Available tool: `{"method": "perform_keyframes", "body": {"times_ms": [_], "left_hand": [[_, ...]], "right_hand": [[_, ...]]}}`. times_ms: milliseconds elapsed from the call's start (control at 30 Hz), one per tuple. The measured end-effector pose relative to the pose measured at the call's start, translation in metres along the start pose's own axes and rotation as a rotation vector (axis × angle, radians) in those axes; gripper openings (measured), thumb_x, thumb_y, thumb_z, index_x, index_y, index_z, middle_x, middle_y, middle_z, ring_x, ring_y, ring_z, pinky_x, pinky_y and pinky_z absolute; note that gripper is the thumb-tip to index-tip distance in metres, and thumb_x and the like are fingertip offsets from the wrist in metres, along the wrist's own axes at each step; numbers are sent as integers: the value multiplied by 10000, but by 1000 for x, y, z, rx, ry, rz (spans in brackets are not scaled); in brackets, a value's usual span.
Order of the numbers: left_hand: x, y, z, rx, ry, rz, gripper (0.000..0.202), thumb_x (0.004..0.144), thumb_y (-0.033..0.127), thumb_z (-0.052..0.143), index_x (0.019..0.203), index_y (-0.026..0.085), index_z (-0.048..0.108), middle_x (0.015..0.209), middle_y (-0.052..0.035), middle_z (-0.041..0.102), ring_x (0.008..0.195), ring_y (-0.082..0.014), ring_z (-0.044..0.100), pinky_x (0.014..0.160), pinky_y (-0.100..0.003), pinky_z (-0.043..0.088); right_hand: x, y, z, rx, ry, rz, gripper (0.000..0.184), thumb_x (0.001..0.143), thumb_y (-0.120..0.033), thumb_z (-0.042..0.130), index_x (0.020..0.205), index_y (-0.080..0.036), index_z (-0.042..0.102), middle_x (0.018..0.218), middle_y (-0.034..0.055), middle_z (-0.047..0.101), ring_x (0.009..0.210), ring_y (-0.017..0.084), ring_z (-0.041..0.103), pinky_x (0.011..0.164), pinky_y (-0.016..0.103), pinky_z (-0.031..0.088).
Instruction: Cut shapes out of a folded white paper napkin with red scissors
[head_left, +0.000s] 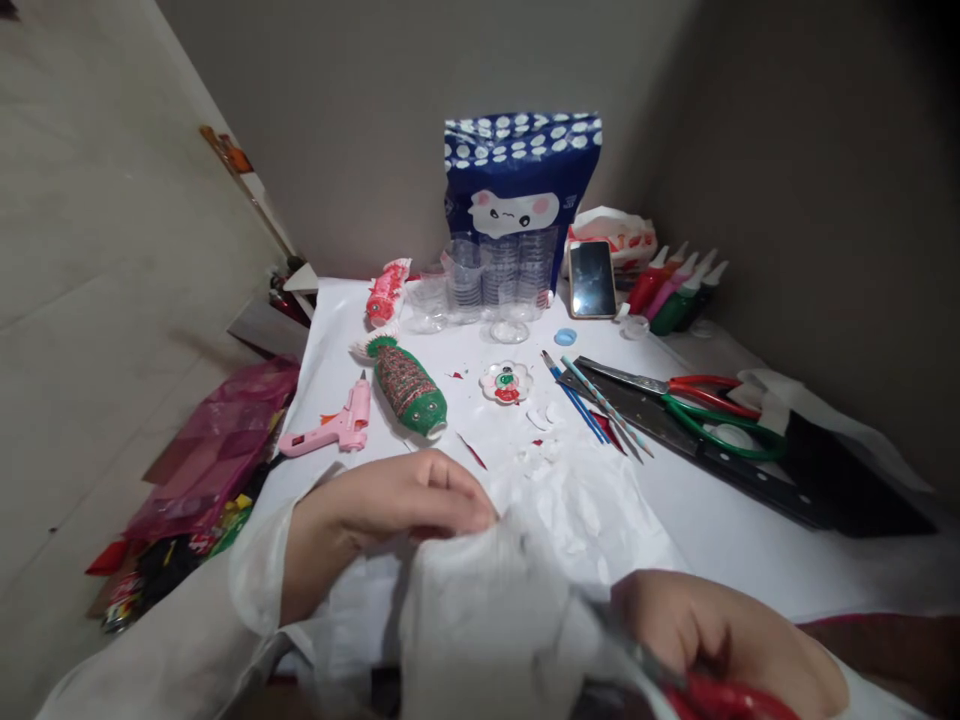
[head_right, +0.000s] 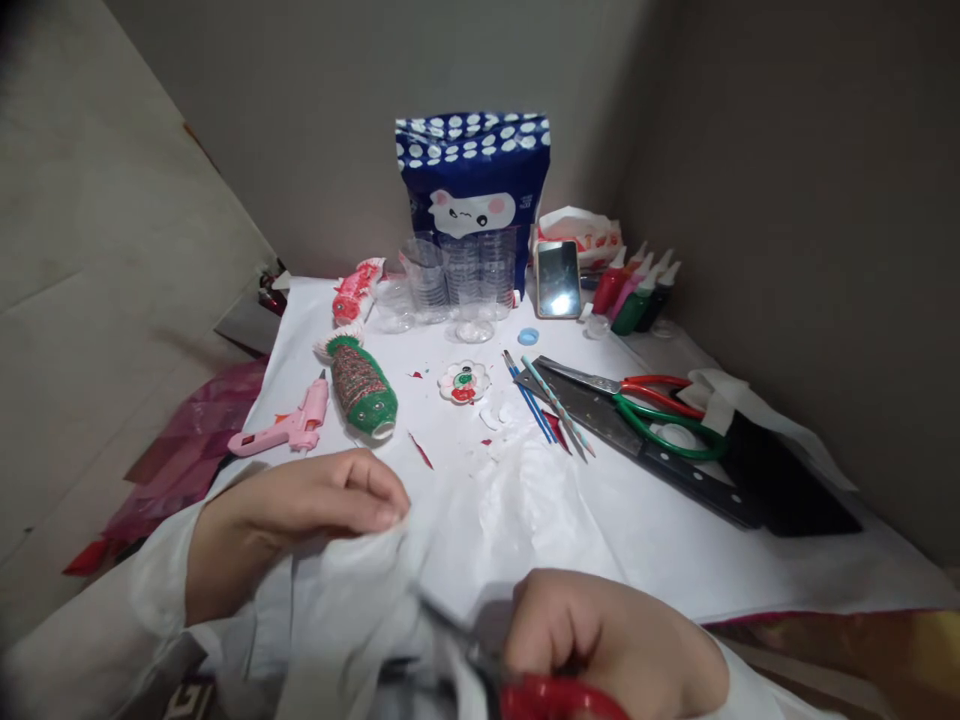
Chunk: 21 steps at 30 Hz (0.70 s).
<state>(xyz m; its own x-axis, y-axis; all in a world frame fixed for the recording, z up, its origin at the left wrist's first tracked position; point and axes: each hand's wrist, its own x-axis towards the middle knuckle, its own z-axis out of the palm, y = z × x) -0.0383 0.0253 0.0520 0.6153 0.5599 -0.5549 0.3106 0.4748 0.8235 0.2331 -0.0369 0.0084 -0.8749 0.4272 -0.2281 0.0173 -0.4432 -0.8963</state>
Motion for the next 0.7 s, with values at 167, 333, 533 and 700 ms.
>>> {"method": "perform_keyframes", "body": {"times_ms": [167, 333, 533, 700], "left_hand": [[2, 11, -2, -22, 347, 101, 205, 709, 283, 715, 878, 167, 724, 741, -2, 620, 580, -94, 488, 473, -197, 257], [-13, 11, 6, 70, 507, 234, 187, 750, 348, 699, 719, 178, 627, 591, 60, 474, 501, -73, 331, 472, -199, 219], [-11, 4, 31, -29, 196, 102, 297, 733, 449, 689, 688, 172, 592, 501, 75, 372, 458, -80, 226, 443, -253, 112], [-6, 3, 38, -176, 274, 222, 301, 816, 433, 661, 683, 188, 548, 508, 97, 295, 470, -84, 149, 442, -256, 108]], "right_hand": [[-2, 6, 9, 163, 246, -193, 674, 711, -822, 590, 541, -177, 492, 485, -41, 393, 466, 85, 326, 467, 243, 242], [11, 16, 22, 97, 472, -230, 594, 765, -718, 652, 597, -191, 434, 567, -50, 385, 531, 93, 262, 506, 253, 207], [36, 15, 37, -14, 512, -196, 605, 773, -745, 607, 605, -206, 388, 571, -69, 314, 541, 95, 234, 496, 247, 208], [44, 17, 41, -119, 550, -195, 578, 809, -695, 585, 586, -212, 360, 568, -70, 293, 550, 101, 242, 497, 247, 224]]}}
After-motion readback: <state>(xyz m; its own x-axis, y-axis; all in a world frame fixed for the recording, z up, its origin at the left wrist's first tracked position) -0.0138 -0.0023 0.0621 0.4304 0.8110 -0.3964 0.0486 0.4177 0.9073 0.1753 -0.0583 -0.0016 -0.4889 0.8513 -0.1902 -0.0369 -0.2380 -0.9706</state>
